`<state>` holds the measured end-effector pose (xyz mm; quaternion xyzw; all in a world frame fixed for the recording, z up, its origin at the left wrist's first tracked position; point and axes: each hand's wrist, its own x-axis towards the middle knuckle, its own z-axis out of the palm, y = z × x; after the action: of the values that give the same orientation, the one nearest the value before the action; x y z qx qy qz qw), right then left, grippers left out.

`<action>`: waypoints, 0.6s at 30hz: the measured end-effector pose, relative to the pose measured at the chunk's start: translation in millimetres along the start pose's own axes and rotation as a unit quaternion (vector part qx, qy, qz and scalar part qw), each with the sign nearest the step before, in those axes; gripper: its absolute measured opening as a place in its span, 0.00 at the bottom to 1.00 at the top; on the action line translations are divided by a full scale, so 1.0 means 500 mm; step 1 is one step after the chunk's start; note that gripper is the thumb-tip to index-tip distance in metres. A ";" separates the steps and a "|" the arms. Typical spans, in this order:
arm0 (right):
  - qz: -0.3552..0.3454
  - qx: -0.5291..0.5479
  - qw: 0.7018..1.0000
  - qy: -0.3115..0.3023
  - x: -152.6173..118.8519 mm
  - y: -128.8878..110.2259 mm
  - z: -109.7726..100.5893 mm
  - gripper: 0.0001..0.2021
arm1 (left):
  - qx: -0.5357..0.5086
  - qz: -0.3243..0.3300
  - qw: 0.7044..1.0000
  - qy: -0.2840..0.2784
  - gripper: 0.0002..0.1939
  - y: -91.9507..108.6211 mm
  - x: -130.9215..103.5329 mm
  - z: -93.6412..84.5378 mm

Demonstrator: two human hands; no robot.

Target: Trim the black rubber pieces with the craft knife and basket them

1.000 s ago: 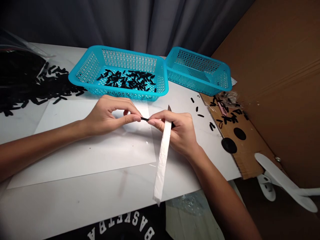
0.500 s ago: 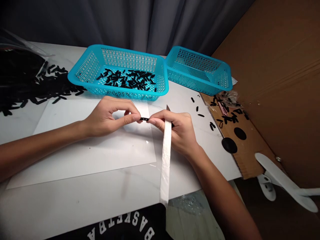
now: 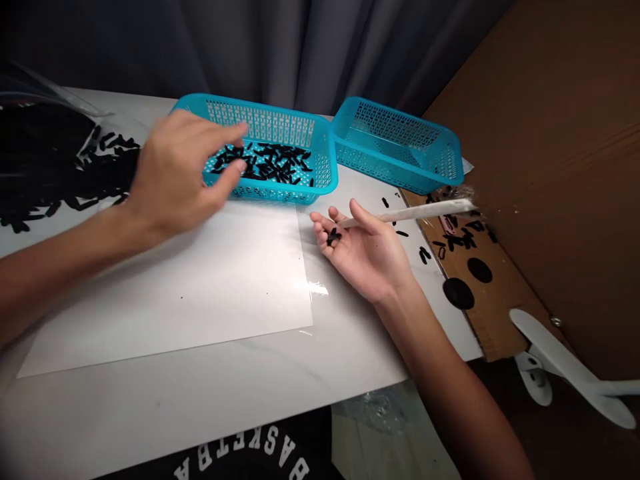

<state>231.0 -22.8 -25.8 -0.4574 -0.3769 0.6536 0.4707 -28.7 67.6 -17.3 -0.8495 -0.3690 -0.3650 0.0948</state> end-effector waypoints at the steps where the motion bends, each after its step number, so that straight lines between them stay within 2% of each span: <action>1: 0.009 0.004 1.000 -0.017 -0.001 0.003 0.006 0.15 | -0.021 0.050 0.999 0.006 0.19 0.021 -0.009 0.002; 4: 0.006 -0.010 0.998 -0.060 -0.005 0.015 0.026 0.21 | -0.097 0.202 0.974 -0.028 0.13 0.100 -0.038 0.014; 6: -0.008 -0.054 0.996 -0.077 -0.007 0.021 0.038 0.25 | -0.104 0.252 0.960 -0.059 0.12 0.139 -0.054 0.024; 8: -0.039 -0.120 0.989 -0.074 -0.008 0.026 0.047 0.27 | -0.130 0.252 0.956 -0.075 0.10 0.152 -0.063 0.031; 10: -0.053 -0.144 0.985 -0.075 -0.010 0.028 0.053 0.27 | -0.169 0.221 0.954 -0.110 0.10 0.145 -0.065 0.032; 14: 0.030 -0.007 0.991 -0.130 -0.016 0.030 0.059 0.28 | -0.217 0.158 0.943 -0.197 0.10 0.123 -0.057 0.020; 18: 0.082 0.100 0.980 -0.149 -0.018 0.034 0.062 0.26 | -0.183 0.137 0.951 -0.209 0.09 0.132 -0.064 0.019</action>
<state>197.9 -38.2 -30.2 -0.3353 -0.3369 0.7849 0.3974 7.6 7.2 -38.9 -0.9519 -0.1874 -0.2239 -0.0930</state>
